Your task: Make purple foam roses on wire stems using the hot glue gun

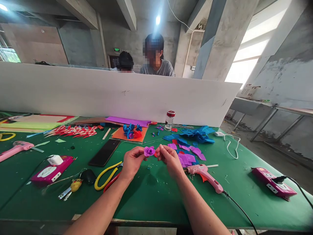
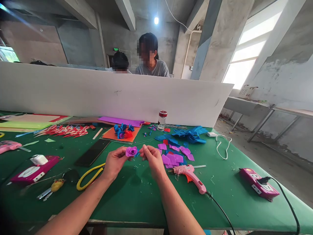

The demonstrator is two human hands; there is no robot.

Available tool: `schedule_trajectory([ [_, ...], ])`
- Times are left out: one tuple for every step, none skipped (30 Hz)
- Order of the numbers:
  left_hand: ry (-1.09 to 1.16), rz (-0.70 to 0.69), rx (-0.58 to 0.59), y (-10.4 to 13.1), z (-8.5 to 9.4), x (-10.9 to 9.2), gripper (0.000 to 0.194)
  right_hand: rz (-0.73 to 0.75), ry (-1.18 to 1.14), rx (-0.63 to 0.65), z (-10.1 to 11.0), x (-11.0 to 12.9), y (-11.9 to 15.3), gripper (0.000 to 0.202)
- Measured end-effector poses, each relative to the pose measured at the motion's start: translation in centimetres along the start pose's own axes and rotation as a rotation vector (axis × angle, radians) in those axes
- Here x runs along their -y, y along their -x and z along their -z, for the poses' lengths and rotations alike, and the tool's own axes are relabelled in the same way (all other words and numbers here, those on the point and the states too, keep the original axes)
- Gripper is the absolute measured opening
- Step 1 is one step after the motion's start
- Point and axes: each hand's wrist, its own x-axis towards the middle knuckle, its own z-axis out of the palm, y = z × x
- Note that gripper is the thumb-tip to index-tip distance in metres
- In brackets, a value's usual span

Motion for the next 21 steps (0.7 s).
schedule_trajectory([
  [-0.035, -0.038, -0.012, 0.02, 0.1, -0.12, 0.006, -0.025, -0.007, 0.027, -0.1, 0.03, 0.05, 0.04],
  [-0.075, -0.078, -0.025, 0.03, 0.22, -0.22, 0.007, -0.041, -0.018, 0.046, -0.19, 0.07, 0.1, 0.04],
  [-0.119, -0.116, -0.037, 0.04, 0.34, -0.31, 0.009, -0.049, -0.029, 0.057, -0.28, 0.09, 0.14, 0.04],
  [-0.164, -0.147, -0.053, 0.04, 0.45, -0.37, 0.01, -0.05, -0.035, 0.061, -0.34, 0.09, 0.16, 0.04],
  [-0.207, -0.17, -0.072, 0.04, 0.56, -0.38, 0.01, -0.046, -0.037, 0.058, -0.4, 0.05, 0.16, 0.039],
  [-0.243, -0.186, -0.092, 0.03, 0.64, -0.36, 0.009, -0.039, -0.037, 0.048, -0.43, -0.01, 0.15, 0.038],
  [-0.272, -0.195, -0.108, 0.02, 0.7, -0.29, 0.008, -0.031, -0.033, 0.031, -0.46, -0.11, 0.12, 0.037],
  [-0.293, -0.199, -0.12, 0.01, 0.75, -0.2, 0.007, -0.025, -0.028, 0.012, -0.49, -0.22, 0.09, 0.037],
  [-0.305, -0.2, -0.127, 0.0, 0.77, -0.08, 0.007, -0.02, -0.022, -0.008, -0.51, -0.32, 0.05, 0.036],
  [-0.311, -0.197, -0.127, -0.02, 0.79, 0.04, 0.007, -0.014, -0.013, -0.025, -0.53, -0.41, 0.03, 0.035],
  [-0.312, -0.191, -0.122, -0.03, 0.8, 0.15, 0.007, -0.006, -0.002, -0.041, -0.56, -0.47, 0.01, 0.034],
  [-0.314, -0.186, -0.115, -0.04, 0.8, 0.24, 0.007, 0.005, 0.012, -0.053, -0.6, -0.5, 0.0, 0.032],
  [-0.318, -0.18, -0.105, -0.05, 0.81, 0.31, 0.007, 0.02, 0.03, -0.06, -0.63, -0.48, 0.0, 0.031],
  [-0.322, -0.175, -0.096, -0.05, 0.81, 0.35, 0.007, 0.036, 0.049, -0.066, -0.67, -0.45, 0.02, 0.03],
  [-0.328, -0.168, -0.086, -0.04, 0.8, 0.35, 0.007, 0.052, 0.069, -0.071, -0.69, -0.4, 0.04, 0.029],
  [-0.334, -0.162, -0.079, -0.03, 0.79, 0.34, 0.007, 0.066, 0.089, -0.074, -0.71, -0.35, 0.06, 0.028],
  [-0.336, -0.155, -0.074, 0.0, 0.77, 0.3, 0.008, 0.081, 0.109, -0.077, -0.71, -0.31, 0.07, 0.026],
  [-0.334, -0.148, -0.07, 0.03, 0.75, 0.26, 0.008, 0.097, 0.131, -0.081, -0.7, -0.3, 0.09, 0.025],
  [-0.329, -0.142, -0.067, 0.07, 0.71, 0.22, 0.008, 0.114, 0.154, -0.085, -0.68, -0.31, 0.1, 0.025],
  [-0.323, -0.137, -0.063, 0.1, 0.67, 0.18, 0.009, 0.132, 0.176, -0.09, -0.65, -0.33, 0.11, 0.024],
  [-0.315, -0.131, -0.059, 0.12, 0.62, 0.14, 0.009, 0.146, 0.196, -0.095, -0.63, -0.37, 0.11, 0.025],
])
